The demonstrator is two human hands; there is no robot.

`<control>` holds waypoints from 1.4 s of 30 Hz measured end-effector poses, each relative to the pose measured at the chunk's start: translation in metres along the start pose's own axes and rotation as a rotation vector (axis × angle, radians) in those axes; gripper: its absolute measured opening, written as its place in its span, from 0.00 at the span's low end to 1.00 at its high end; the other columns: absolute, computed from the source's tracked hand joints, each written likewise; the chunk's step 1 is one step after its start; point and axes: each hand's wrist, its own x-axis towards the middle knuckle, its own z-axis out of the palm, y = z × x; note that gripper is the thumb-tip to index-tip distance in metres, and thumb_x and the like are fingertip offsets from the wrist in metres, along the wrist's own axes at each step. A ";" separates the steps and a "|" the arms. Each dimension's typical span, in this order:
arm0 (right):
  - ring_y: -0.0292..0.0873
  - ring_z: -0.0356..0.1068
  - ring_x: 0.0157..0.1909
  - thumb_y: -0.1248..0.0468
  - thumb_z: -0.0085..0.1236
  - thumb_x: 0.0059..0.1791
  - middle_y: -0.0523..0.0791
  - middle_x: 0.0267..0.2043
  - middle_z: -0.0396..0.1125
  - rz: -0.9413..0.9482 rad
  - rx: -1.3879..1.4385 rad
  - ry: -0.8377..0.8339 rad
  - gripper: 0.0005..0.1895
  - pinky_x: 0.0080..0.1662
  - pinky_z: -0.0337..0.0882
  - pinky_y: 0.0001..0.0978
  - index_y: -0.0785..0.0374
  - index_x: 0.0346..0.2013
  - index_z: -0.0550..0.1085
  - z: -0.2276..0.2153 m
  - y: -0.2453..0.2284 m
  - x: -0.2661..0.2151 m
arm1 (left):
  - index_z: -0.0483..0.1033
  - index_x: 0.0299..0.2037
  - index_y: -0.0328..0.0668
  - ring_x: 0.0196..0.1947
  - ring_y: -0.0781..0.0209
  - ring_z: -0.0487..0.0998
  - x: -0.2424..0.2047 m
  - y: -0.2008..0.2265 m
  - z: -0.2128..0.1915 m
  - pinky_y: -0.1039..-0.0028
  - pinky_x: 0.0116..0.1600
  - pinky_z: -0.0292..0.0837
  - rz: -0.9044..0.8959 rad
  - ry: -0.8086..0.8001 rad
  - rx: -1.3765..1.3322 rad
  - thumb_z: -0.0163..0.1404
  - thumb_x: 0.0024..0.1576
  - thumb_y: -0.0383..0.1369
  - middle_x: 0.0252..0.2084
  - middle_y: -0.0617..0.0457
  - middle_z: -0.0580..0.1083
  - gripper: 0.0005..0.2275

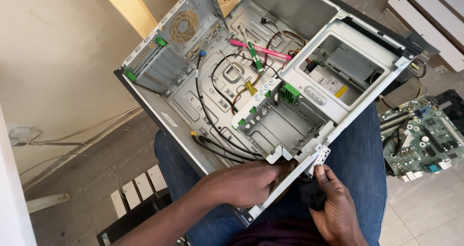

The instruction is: Cleaning internal computer cables and a connector module using a cloth inside a PC case.

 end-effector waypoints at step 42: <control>0.51 0.71 0.57 0.75 0.54 0.49 0.53 0.56 0.73 0.077 -0.299 0.204 0.21 0.60 0.69 0.42 0.72 0.57 0.74 0.070 -0.062 -0.041 | 0.63 0.53 0.45 0.32 0.52 0.69 0.008 -0.001 -0.005 0.61 0.39 0.63 -0.085 -0.018 0.016 0.31 0.68 0.43 0.36 0.45 0.69 0.14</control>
